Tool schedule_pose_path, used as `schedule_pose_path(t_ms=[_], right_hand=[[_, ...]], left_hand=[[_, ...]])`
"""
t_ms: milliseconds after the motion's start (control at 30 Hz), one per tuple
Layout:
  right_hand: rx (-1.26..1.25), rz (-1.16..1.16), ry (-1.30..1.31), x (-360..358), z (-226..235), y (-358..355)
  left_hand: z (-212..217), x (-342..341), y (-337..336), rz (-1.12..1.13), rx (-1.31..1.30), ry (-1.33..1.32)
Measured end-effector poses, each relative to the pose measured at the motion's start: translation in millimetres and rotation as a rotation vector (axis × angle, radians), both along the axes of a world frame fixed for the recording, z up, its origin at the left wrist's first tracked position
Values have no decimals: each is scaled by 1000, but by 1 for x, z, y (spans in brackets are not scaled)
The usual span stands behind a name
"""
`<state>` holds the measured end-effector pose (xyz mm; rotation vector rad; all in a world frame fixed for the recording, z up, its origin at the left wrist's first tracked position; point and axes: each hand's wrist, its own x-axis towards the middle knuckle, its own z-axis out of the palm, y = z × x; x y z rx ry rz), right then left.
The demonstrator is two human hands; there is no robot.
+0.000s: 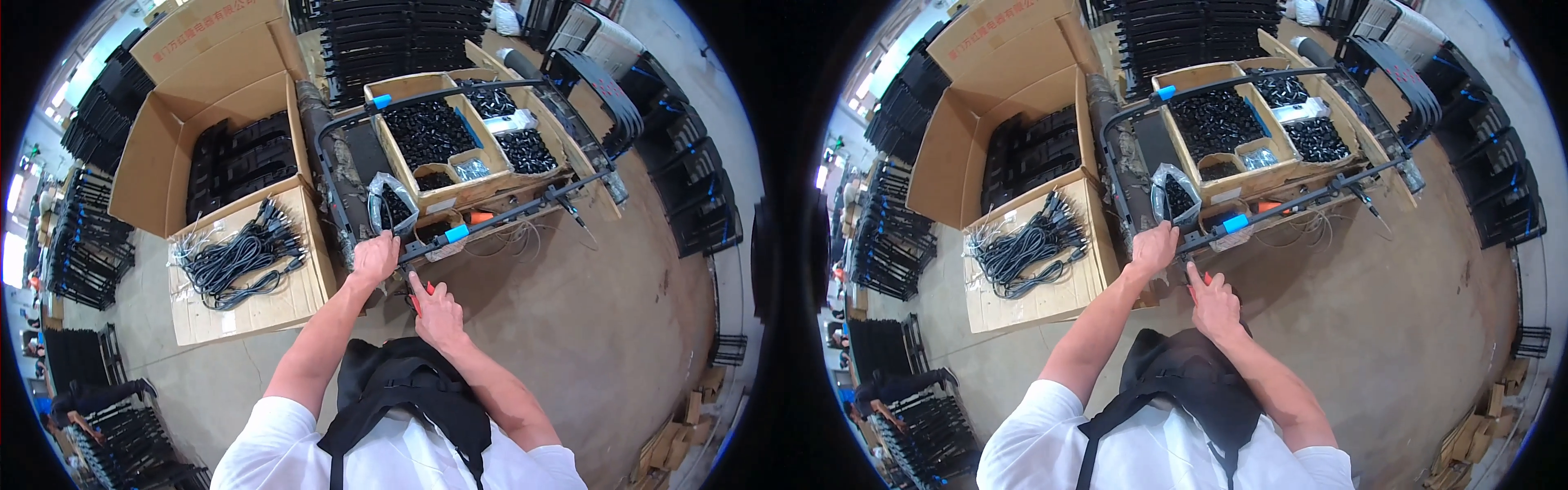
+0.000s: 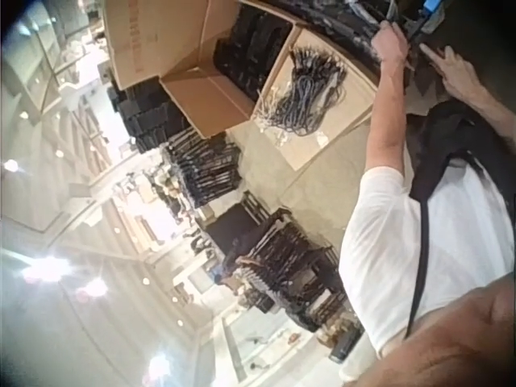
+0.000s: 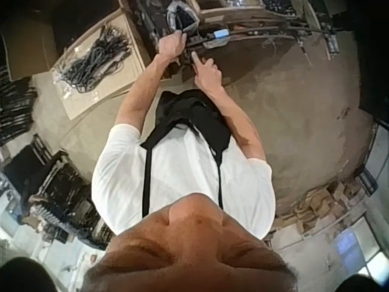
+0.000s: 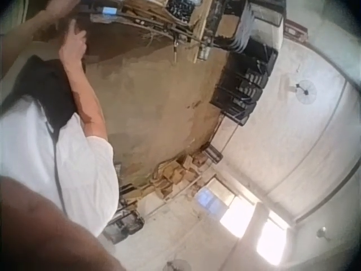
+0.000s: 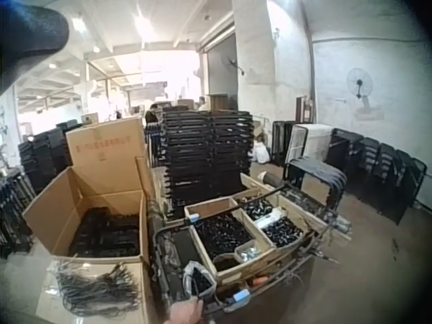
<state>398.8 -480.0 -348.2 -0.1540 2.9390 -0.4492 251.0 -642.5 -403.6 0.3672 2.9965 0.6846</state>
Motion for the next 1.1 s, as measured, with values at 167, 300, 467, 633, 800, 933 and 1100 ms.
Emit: schedule_pose_path(t_ms=[167,300,467,633,800,933,1100], right_hand=[[14,-51,-25,1,0,-17],[69,-89,-51,-1,-5,-31],[-25,-71,-102,-6,-5,-18],[-525,19,-135,-22,-71,43],[-1512,-229,-916,-31,-98,61],[-352,-2,-646,-52,-71,51],[-618,-19,-768,-51,-58,63]], left_hand=[[-1,-2,4,79,0,-35],[-4,-6,7,120,-8,-74],[-7,-7,4,146,12,-86],[-6,-9,7,158,14,-98],[-5,-9,10,169,23,-102],[-4,-10,10,202,-4,-128],[-5,-11,12,240,10,-127]])
